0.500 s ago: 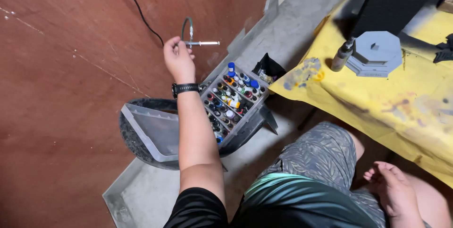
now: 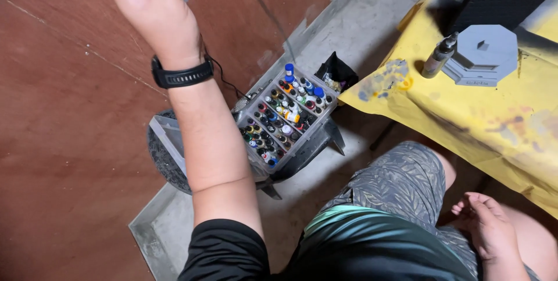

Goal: The person prepares an airbrush for use by selecting paint from a storage case, shaking the bottle, and carefully adding paint to the airbrush reservoir while performing minor adjustments.

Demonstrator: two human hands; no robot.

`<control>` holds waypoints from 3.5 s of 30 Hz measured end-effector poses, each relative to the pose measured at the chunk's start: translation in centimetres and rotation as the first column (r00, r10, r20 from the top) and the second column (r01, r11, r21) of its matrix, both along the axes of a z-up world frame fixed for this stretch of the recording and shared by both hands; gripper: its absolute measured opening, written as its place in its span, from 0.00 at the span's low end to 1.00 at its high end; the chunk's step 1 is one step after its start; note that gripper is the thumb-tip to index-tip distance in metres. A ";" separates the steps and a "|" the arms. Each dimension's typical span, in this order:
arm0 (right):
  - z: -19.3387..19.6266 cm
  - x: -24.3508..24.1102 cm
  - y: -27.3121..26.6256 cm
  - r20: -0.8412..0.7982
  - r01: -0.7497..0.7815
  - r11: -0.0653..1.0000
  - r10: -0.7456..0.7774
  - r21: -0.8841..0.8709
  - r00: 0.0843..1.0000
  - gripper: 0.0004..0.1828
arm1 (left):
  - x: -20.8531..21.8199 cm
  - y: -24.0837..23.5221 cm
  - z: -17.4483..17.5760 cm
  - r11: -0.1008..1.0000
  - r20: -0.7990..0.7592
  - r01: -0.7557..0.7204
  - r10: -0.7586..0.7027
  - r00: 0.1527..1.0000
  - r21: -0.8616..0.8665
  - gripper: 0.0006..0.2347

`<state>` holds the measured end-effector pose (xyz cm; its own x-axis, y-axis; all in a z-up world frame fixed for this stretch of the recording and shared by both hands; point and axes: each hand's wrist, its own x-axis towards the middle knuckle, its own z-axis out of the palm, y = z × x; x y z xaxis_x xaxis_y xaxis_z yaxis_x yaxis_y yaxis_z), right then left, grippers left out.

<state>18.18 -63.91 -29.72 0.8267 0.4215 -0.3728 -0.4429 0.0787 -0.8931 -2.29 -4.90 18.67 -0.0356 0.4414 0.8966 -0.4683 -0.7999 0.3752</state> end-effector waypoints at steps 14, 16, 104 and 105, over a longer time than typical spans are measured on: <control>1.6 -0.7 0.7 0.011 0.027 0.999 -0.027 0.018 1.000 0.07 | -3.1 -12.3 4.5 0.836 -0.121 0.528 -0.515 0.849 0.149 0.06; 1.6 -0.9 0.9 0.025 0.023 1.000 -0.023 0.004 0.999 0.08 | -4.4 -13.8 3.9 0.822 -0.247 0.530 -0.480 0.842 0.210 0.08; 25.0 5.6 7.8 0.798 0.438 0.854 -0.045 -0.282 0.600 0.15 | 10.2 -32.1 -35.6 0.779 -0.976 0.627 -0.138 0.170 -0.001 0.16; 24.3 6.0 7.7 0.827 0.449 0.851 -0.030 -0.274 0.562 0.14 | 10.2 -32.1 -35.6 0.780 -0.977 0.626 -0.138 0.161 -0.007 0.16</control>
